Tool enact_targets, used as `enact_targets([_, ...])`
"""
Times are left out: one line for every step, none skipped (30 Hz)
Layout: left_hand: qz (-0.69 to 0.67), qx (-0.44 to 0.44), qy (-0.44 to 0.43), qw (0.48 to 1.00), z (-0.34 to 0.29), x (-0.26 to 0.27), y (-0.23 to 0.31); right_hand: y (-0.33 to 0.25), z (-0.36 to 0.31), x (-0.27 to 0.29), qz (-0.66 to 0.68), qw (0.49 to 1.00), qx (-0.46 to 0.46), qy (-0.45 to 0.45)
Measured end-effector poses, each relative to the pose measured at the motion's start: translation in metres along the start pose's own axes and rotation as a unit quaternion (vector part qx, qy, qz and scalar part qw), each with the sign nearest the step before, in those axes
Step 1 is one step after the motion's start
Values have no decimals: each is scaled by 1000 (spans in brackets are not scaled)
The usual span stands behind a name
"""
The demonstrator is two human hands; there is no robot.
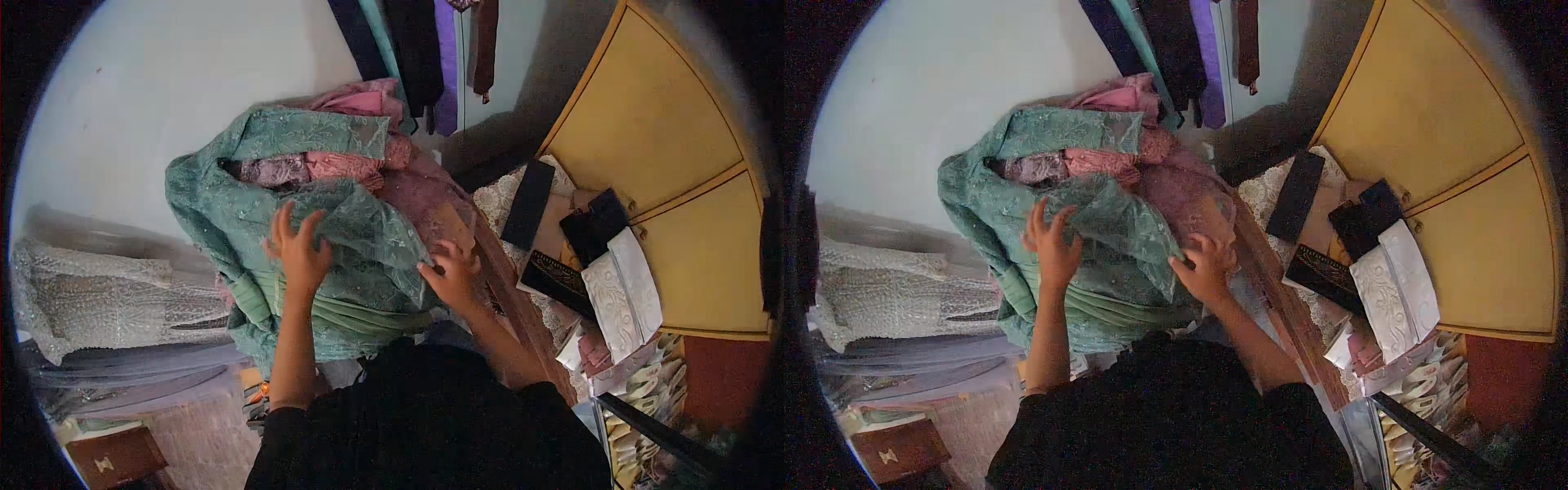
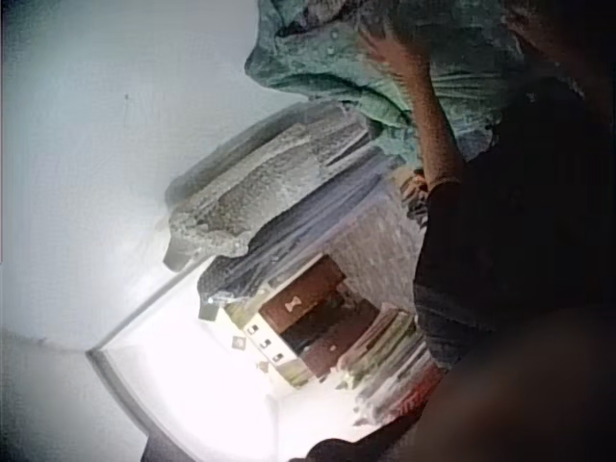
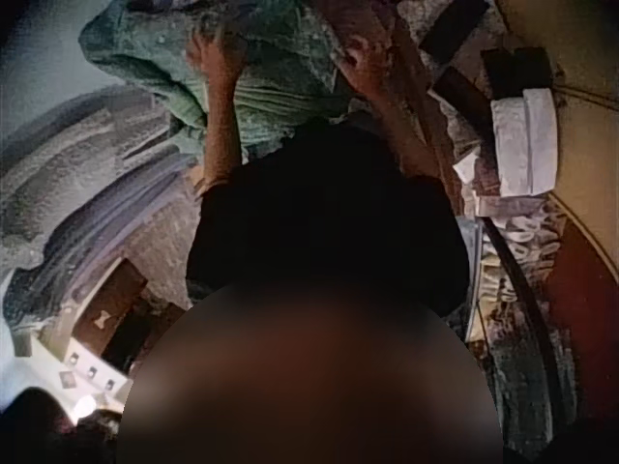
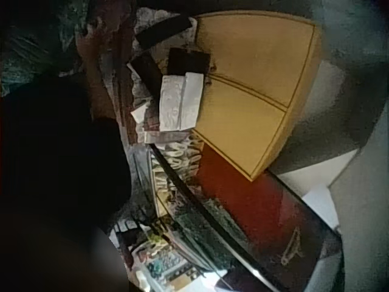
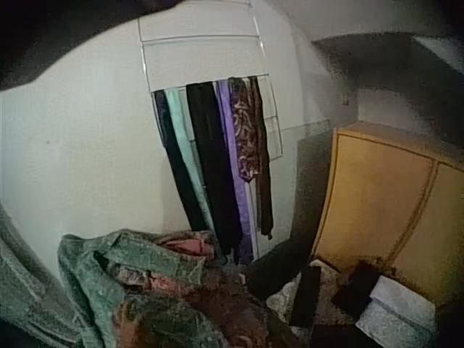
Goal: Picking up a green dress from a pile, placing it on a hanger, and hanging it on a garment rack.
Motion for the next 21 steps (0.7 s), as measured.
enact_targets([22, -76, -27, 996, -1, -1, 10, -6, 1, 6, 1, 1000, 2, -2])
enact_targets([21, -75, -27, 997, -1, 7, 16, -14, 2, 16, 37, 999, 22, 15])
enact_targets([-17, -137, -51, 989, -3, 13, 36, -19, 4, 23, 72, 996, 42, 33])
enact_targets([-57, -207, -75, 974, -2, 17, 62, -18, 3, 33, 121, 982, 83, 123])
enact_targets([-55, -205, -75, 974, -2, 19, 70, -23, 6, 36, 122, 981, 85, 121])
enact_targets([-60, -215, -105, 969, -3, 15, 79, -30, 9, 42, 132, 978, 98, 128])
enact_targets([-67, -227, -134, 962, -3, 12, 89, -35, 10, 50, 140, 974, 112, 136])
enact_targets([-63, -220, -128, 965, -2, 4, 91, -30, 16, 43, 194, 974, 77, 84])
enact_targets([-63, -220, -124, 965, -2, -2, 88, -33, 17, 47, 193, 974, 80, 85])
enact_targets([-37, -240, -123, 962, -1, -8, 86, -35, 20, 48, 204, 975, 62, 66])
enact_targets([-11, -258, -121, 958, 0, -11, 84, -36, 21, 49, 215, 974, 44, 47])
enact_targets([-13, -260, -118, 958, 1, -11, 80, -38, 20, 54, 213, 975, 46, 50])
enact_targets([-47, -241, -94, 965, 4, -4, 74, -41, 17, 59, 217, 972, 62, 69])
enact_targets([-81, -221, -71, 969, 7, 2, 66, -44, 15, 63, 220, 969, 77, 87])
enact_targets([-86, -201, -46, 975, 13, 5, 56, -43, 14, 66, 219, 969, 78, 88])
enact_targets([-82, -197, -43, 976, 16, 11, 44, -48, 12, 65, 155, 979, 106, 75])
enact_targets([-81, -182, 12, 980, 22, 22, 34, -52, 10, 66, 88, 985, 130, 67])
enact_targets([-79, -164, 68, 981, 27, 34, 26, -50, 9, 64, 87, 985, 132, 68])
enact_targets([-80, -164, 70, 981, 32, 42, 23, -50, 7, 62, 20, 986, 136, 93])
enact_targets([-39, -151, 102, 982, 36, 55, 20, -51, 4, 61, -47, 982, 139, 117])
enact_targets([1, -138, 132, 982, 39, 64, 16, -49, -1, 57, -119, 978, 110, 129])
Point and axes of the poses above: each hand's wrist, its own z-axis towards the middle knuckle, its own x-axis out of the back of the hand, y = z × x, the point moved 7 cm from there along z, towards the middle knuckle, and after that the axes turned 6 degrees about -x, right-handed, at the moved point
